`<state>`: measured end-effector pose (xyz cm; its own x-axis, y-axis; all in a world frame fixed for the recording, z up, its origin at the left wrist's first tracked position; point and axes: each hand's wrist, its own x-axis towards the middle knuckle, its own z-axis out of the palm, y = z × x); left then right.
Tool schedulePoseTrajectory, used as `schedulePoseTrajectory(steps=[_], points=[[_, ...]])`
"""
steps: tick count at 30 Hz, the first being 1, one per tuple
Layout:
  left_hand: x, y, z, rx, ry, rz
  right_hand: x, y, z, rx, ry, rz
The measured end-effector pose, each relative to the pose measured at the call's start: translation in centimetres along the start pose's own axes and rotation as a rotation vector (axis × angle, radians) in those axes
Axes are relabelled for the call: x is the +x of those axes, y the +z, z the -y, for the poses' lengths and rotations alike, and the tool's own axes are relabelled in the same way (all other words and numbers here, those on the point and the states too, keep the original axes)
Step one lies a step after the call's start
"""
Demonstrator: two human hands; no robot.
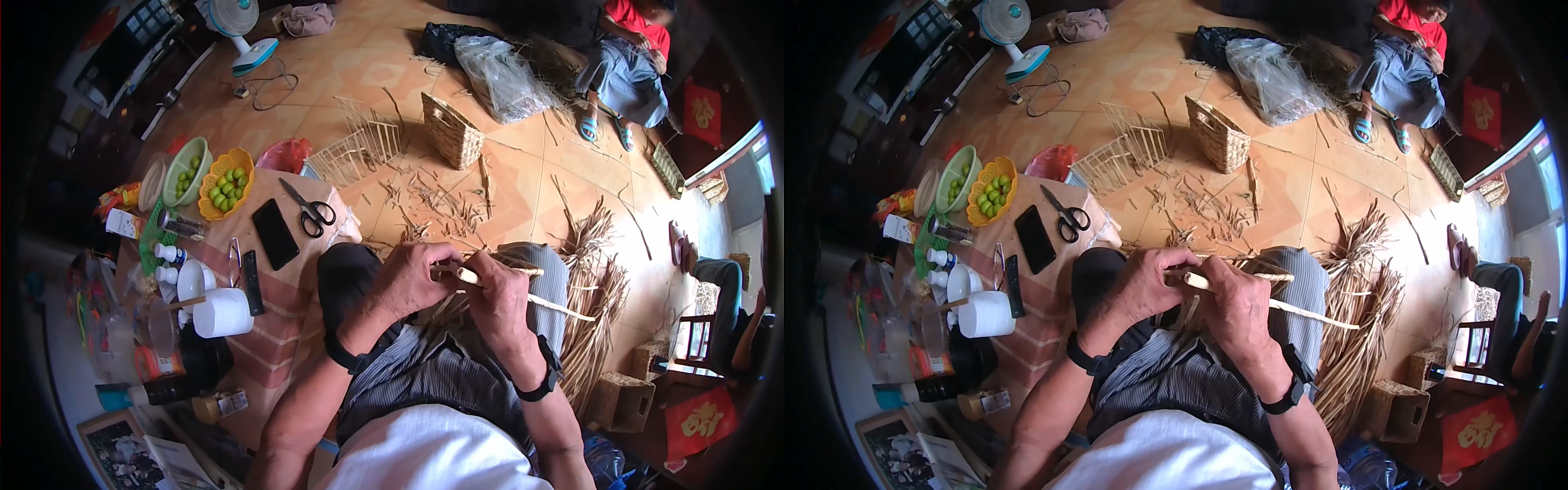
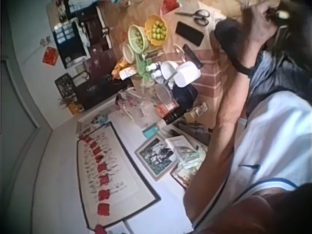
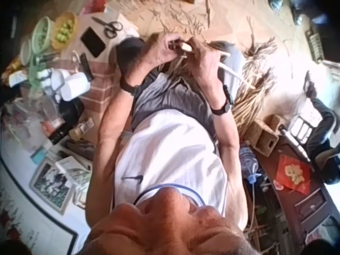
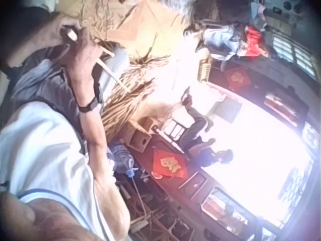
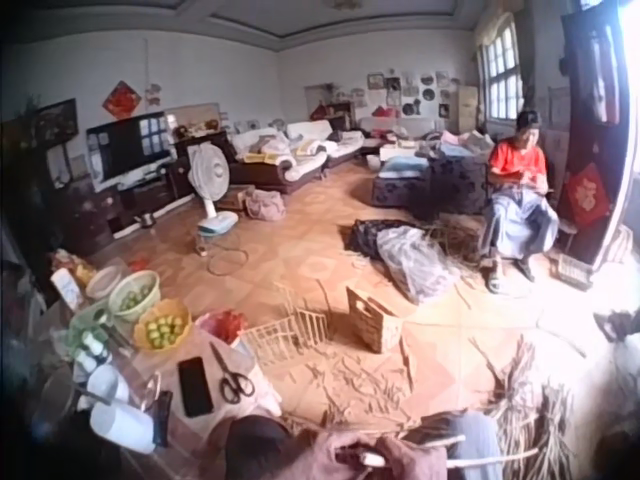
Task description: Weaving bamboo strips to create a structural frame.
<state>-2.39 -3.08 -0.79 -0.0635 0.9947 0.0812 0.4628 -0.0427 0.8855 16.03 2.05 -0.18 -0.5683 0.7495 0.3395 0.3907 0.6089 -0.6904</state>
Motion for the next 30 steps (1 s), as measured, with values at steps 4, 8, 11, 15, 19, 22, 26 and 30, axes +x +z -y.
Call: schedulePoseTrajectory(steps=[4,8,11,15,19,22,26,30], points=[[0.0,0.5,0.7,0.032,0.123,-0.060,0.8,0.3,1.2,-0.026,-0.096,-0.018],[0.0,-0.7,0.6,-0.015,0.090,0.058,1.2,-0.5,2.6,-0.124,-0.227,0.050],[-0.3,-0.7,0.2,-0.076,0.070,0.045,1.5,-1.1,1.6,-0.161,-0.217,-0.007],[-0.3,-0.1,-0.1,-0.050,0.052,0.009,1.9,-1.7,0.2,-0.057,-0.090,-0.064],[-0.3,-0.3,1.0,0.093,0.182,0.006,1.8,-2.2,1.5,-0.173,-0.167,0.008],[-0.1,-1.3,1.5,0.015,0.360,0.086,1.1,-1.1,2.5,-0.235,-0.330,0.047],[-0.7,-0.2,1.0,0.019,0.088,0.010,1.3,-2.1,2.4,-0.270,-0.317,0.079],[-0.7,0.1,-0.1,-0.062,-0.010,-0.028,1.4,-2.8,0.5,-0.170,-0.241,-0.021]])
